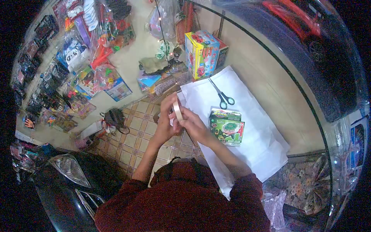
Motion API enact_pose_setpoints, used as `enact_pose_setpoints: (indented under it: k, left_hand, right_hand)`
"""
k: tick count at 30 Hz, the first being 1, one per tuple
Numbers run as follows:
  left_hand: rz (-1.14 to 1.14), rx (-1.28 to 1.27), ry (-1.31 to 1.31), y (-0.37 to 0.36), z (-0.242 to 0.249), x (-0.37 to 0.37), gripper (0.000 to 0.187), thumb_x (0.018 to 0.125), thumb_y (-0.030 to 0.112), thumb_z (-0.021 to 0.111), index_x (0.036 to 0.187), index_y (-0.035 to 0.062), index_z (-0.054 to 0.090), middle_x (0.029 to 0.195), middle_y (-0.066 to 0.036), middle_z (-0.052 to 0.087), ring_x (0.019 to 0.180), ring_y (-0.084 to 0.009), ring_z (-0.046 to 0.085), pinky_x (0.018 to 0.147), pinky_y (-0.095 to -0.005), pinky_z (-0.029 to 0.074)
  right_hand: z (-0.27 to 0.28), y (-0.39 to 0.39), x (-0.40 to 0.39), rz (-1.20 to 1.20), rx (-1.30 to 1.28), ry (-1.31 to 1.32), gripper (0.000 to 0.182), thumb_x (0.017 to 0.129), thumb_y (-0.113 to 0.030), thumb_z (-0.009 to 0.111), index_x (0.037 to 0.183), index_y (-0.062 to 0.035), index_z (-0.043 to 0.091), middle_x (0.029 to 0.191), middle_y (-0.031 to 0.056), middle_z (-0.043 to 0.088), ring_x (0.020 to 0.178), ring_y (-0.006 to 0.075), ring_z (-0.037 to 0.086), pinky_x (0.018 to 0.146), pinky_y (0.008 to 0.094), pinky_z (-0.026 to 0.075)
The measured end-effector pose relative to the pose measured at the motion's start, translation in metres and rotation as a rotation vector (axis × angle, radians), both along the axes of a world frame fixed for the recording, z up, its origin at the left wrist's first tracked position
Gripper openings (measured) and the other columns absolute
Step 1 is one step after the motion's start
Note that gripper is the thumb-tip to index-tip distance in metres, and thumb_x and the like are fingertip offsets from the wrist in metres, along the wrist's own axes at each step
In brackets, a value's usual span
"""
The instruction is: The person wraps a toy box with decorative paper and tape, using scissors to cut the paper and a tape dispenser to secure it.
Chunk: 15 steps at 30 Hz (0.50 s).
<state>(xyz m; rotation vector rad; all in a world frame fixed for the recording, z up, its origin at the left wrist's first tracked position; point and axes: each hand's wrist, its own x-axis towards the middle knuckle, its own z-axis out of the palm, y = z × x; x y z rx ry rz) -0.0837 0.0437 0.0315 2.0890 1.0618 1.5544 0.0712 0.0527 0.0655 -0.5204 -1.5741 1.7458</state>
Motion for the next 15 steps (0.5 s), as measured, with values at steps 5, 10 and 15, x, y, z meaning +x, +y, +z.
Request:
enact_pose_setpoints:
  k: [5, 10, 15]
  left_hand:
    - [0.004, 0.114, 0.036, -0.001, -0.001, 0.006, 0.09, 0.06, -0.009, 0.073, 0.137, 0.0132, 0.032, 0.141, -0.021, 0.034, 0.128, -0.0412, 0.039, 0.103, -0.0458, 0.038]
    - [0.03, 0.125, 0.027, -0.001, -0.003, 0.007, 0.083, 0.064, -0.007, 0.073, 0.136, 0.0123, 0.035, 0.14, -0.021, 0.036, 0.126, -0.0411, 0.042, 0.102, -0.0459, 0.039]
    - [0.072, 0.099, 0.012, 0.0, -0.009, 0.013, 0.082, 0.066, -0.006, 0.072, 0.136, 0.0114, 0.035, 0.139, -0.021, 0.037, 0.125, -0.0402, 0.042, 0.101, -0.0454, 0.04]
  right_hand:
    - [-0.001, -0.004, 0.001, -0.02, -0.074, 0.061, 0.028, 0.087, -0.022, 0.043, 0.103, -0.0016, 0.05, 0.081, 0.0059, 0.055, 0.073, 0.0137, 0.057, 0.066, 0.0263, 0.044]
    - [0.0, -0.009, 0.002, -0.148, -0.063, -0.085, 0.022, 0.088, -0.02, 0.039, 0.099, -0.0037, 0.049, 0.075, 0.0015, 0.051, 0.062, 0.0084, 0.045, 0.057, 0.0229, 0.035]
    - [-0.024, -0.012, -0.009, -0.378, -0.198, -0.026, 0.027, 0.091, -0.017, 0.033, 0.104, -0.0013, 0.051, 0.075, 0.0013, 0.051, 0.059, 0.0081, 0.037, 0.056, 0.0234, 0.033]
